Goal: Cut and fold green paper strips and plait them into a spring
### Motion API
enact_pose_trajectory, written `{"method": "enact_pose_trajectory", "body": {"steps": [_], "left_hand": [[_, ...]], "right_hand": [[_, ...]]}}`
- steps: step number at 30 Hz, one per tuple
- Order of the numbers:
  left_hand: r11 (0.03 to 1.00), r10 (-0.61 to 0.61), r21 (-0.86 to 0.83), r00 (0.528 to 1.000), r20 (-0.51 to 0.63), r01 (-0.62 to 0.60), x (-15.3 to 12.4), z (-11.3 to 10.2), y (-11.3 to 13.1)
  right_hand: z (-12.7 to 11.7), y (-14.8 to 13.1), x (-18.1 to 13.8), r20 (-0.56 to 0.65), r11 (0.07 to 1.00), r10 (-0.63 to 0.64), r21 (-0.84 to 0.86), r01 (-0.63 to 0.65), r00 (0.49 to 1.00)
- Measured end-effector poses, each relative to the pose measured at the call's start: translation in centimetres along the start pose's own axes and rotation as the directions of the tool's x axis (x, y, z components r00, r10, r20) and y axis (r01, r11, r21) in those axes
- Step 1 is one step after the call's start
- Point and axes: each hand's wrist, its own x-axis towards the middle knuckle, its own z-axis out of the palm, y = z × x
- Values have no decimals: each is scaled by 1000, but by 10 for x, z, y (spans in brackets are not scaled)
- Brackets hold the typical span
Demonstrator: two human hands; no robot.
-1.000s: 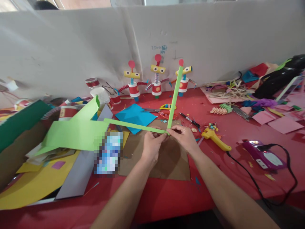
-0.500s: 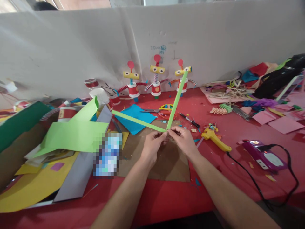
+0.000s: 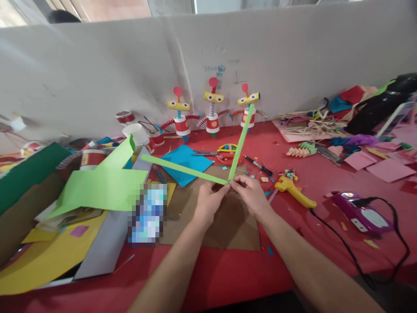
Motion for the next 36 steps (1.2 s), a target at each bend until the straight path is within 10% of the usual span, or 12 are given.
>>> {"method": "enact_pose_trajectory", "body": {"steps": [9,21,36], "left_hand": [[909,-234,-357,972,-11,215,5,-3,7],[932,-163,-332,986,-34,143,1,2,4],[922,-156,-360,988,-19,139,0,-1,8]], "right_hand": [[0,0,-1,56,985,100,136,-107,993],[-1,1,-4,124,915,-153,-357,187,981],[2,1,-4,86,982,-95,-155,107,992]]}}
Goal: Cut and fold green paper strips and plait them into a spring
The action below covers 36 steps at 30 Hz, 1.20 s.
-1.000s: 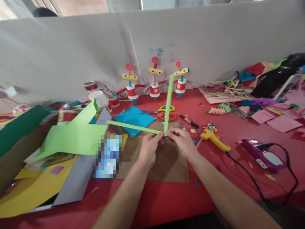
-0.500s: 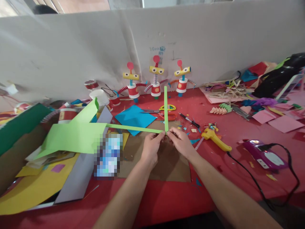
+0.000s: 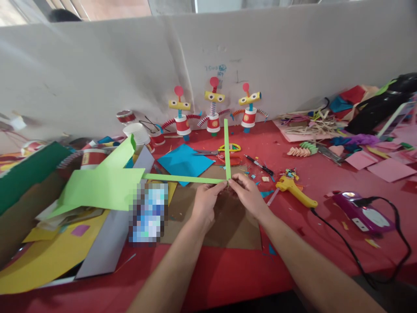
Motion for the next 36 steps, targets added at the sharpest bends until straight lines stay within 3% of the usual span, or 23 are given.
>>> {"method": "enact_pose_trajectory", "body": {"steps": [10,16,28,34,36], "left_hand": [[989,-84,-115,995,57,90,-2,3,1],[976,-113,-179,990,87,127,3,-1,-5],[957,-183,-225,983,24,183,5,1,-4],[997,-18,-75,999,-39,15,2,2,-6],[997,-51,-54,997,-56,48,0,3,-3]], "right_hand": [[0,4,1,-59,968,93,237,-77,994],[2,6,1,-93,953,112,291,-81,989],[7,8,-1,-100,926,97,375,-53,990],[9,4,-3,-122,941,126,328,-80,984],[10,3,-2,-123,939,135,331,-87,983]]}}
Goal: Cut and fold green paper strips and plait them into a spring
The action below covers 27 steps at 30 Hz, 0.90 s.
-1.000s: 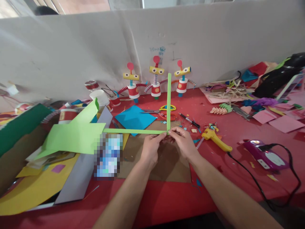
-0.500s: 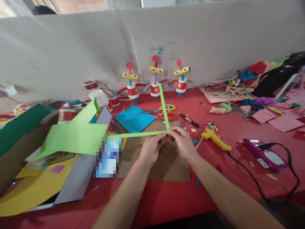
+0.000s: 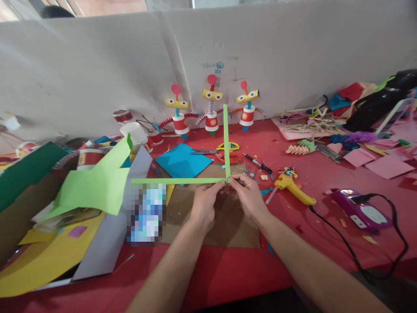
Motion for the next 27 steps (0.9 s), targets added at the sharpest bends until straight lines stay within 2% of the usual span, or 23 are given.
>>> {"method": "enact_pose_trajectory", "body": {"steps": [4,10,14,23,27], "left_hand": [[994,-106,5,994,8,106,-1,0,5],[993,-101,-52,994,43,103,2,-4,2],[977,-152,-142,986,61,159,4,-3,0],[999,-30,-34,999,29,31,2,-1,-3],[1000,-10,-28,1000,-22,10,4,-1,-5]], "right_hand": [[0,1,0,8,1000,8,17,-8,1000],[-1,0,-1,32,998,21,57,-22,999],[-1,-1,0,20,997,8,82,-10,1000],[-1,2,1,22,999,-17,48,16,1000],[3,-2,-1,40,992,41,119,-46,998]]}}
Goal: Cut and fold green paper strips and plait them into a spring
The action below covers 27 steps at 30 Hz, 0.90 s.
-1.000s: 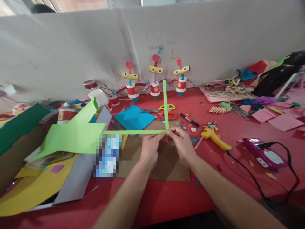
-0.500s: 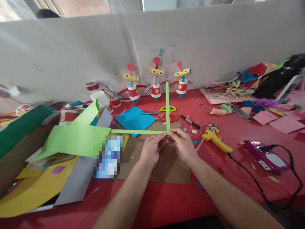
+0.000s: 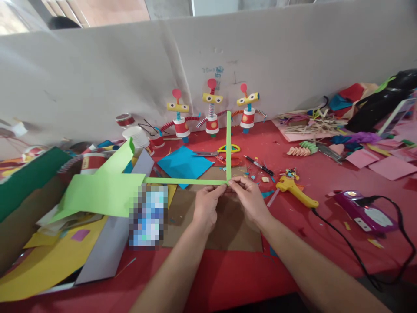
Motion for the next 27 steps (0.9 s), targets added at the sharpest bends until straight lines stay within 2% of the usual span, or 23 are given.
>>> {"method": "enact_pose_trajectory", "body": {"steps": [4,7,11,13,16,21,27], "left_hand": [[1000,6,4,1000,7,-6,0,-1,1],[1000,1,-4,995,95,0,0,-4,4],[974,-131,-143,953,272,175,6,-9,8],[940,-184,-219,930,319,262,9,-11,9],[920,-210,-260,929,304,293,12,-11,8],[931,-212,-240,943,255,274,12,-12,5],[962,-196,-158,965,176,224,13,-14,1]], "right_hand": [[-1,-2,0,34,1000,27,9,-27,999],[-5,-5,2,68,999,43,30,-45,997],[-9,-12,4,117,991,81,100,-93,990],[-9,-13,5,136,985,103,122,-120,985],[-9,-13,6,143,983,110,129,-129,984],[-7,-8,6,142,985,118,107,-134,983],[-5,-1,6,114,998,48,28,-51,992]]}}
